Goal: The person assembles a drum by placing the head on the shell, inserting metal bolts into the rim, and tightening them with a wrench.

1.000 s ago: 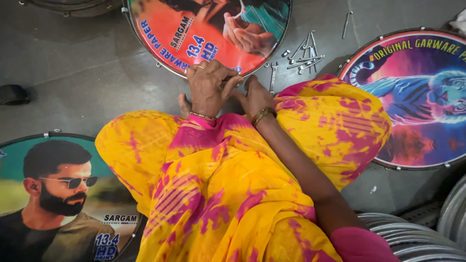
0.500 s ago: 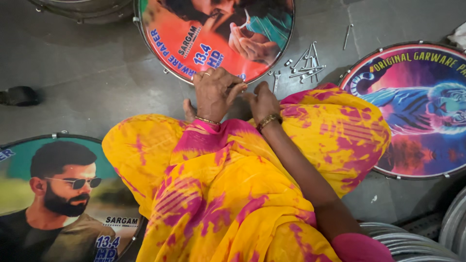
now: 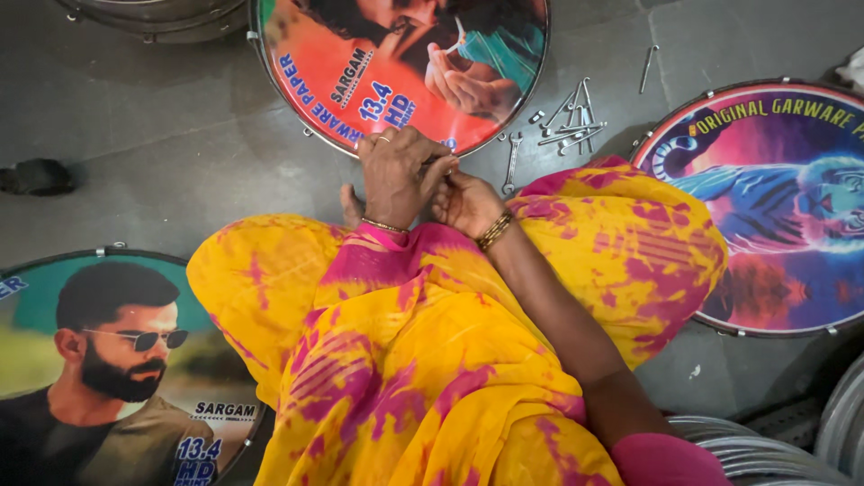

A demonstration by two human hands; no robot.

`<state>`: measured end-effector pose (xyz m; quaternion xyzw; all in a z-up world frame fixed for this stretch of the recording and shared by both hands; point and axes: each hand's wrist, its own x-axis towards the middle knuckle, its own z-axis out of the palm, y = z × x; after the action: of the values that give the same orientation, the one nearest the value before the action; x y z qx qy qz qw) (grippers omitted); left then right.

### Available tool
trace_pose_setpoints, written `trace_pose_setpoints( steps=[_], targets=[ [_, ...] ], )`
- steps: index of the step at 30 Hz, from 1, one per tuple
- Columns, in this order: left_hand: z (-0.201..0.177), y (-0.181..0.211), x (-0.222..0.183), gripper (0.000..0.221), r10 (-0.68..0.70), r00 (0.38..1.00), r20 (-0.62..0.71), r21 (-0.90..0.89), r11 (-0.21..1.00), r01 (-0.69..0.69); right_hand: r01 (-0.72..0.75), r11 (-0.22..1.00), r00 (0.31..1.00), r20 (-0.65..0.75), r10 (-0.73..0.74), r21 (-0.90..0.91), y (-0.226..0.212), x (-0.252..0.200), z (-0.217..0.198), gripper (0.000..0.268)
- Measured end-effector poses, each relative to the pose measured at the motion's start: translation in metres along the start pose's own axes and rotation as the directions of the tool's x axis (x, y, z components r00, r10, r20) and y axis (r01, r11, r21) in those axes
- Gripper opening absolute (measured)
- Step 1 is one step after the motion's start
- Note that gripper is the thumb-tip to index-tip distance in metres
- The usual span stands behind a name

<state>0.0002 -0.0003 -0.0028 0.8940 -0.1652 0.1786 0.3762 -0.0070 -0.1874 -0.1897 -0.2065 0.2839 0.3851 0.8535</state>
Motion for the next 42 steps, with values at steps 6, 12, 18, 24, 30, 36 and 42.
trace_pose_setpoints(
  steps=[6, 12, 18, 24, 30, 36, 42],
  targets=[
    [-0.002, 0.002, 0.002, 0.017, -0.014, 1.000, 0.010, -0.013, 1.000, 0.014, 0.020, 0.991, 0.994, 0.104, -0.034, 0.132, 0.023, -0.008, 0.018, 0.031],
    [-0.001, 0.001, 0.003, 0.015, 0.006, 1.000, 0.006, -0.008, 1.000, -0.006, 0.071, 0.984, 0.992, 0.087, -0.086, 0.162, 0.022, -0.008, 0.020, 0.031],
    [-0.002, 0.001, 0.002, 0.017, -0.006, 1.000, 0.020, 0.004, 1.000, 0.006, 0.061, 0.988, 0.994, 0.081, -0.073, 0.141, 0.019, -0.012, 0.024, 0.029],
    [0.001, 0.000, 0.002, 0.016, 0.006, 1.000, 0.002, 0.002, 1.000, -0.006, 0.055, 0.974, 0.974, 0.205, -0.101, 0.221, 0.020, -0.018, 0.038, 0.025],
    [0.001, 0.000, 0.002, 0.017, -0.013, 1.000, 0.003, -0.011, 1.000, 0.013, 0.066, 0.989, 0.990, 0.113, -0.081, 0.134, 0.022, -0.022, 0.037, 0.031],
    [0.001, 0.000, 0.002, 0.016, -0.002, 1.000, 0.010, -0.003, 1.000, 0.002, 0.078, 0.983, 0.983, 0.151, -0.103, 0.165, 0.021, -0.016, 0.034, 0.032],
    [0.002, 0.001, 0.002, 0.015, -0.003, 1.000, 0.017, 0.009, 1.000, 0.002, 0.077, 0.992, 0.997, -0.006, -0.077, 0.101, 0.021, -0.018, 0.035, 0.033]
  ],
)
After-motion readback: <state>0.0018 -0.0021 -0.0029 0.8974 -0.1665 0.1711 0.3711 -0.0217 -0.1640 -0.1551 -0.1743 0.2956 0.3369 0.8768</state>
